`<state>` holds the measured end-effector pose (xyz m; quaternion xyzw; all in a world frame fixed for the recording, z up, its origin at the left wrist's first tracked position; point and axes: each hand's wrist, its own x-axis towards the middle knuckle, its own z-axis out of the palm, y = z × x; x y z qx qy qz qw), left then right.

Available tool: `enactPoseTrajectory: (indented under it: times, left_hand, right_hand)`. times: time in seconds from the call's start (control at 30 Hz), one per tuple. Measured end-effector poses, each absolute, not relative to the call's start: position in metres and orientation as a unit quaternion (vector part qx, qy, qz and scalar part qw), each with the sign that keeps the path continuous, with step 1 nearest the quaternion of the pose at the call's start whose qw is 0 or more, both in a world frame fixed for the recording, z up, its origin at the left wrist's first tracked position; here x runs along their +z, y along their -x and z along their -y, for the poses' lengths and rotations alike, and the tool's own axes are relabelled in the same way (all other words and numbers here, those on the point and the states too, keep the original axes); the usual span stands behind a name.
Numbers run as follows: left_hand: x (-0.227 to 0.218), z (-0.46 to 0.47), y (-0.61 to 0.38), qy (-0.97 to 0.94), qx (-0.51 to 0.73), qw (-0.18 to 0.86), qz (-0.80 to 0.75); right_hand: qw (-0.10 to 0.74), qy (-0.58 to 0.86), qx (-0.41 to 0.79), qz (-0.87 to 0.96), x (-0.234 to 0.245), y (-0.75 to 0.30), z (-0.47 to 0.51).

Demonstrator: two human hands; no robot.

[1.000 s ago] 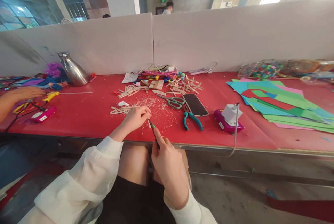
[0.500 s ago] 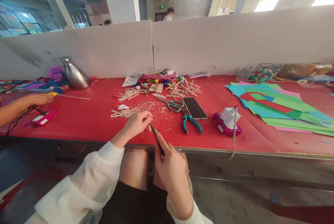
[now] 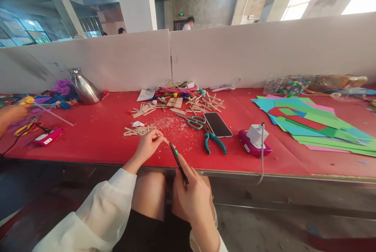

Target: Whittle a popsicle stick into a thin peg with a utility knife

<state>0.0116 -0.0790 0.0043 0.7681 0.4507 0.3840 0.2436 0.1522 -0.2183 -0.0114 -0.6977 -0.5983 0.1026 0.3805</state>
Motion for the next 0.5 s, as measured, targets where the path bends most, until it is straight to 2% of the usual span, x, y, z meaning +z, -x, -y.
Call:
enactPoseTrajectory:
  times: [0.2,0.5]
  left_hand:
    - [-0.018,0.081,-0.004,-0.782,0.320,0.216,-0.489]
    - [-0.023,0.088,-0.005,-0.840,0.306,0.120,-0.431]
  right_hand:
    - [0.325,0.729,0.096,0.595,-0.009,-0.156,0.217]
    - [0.273,0.741,0.070,0.609,-0.007,-0.159,0.215]
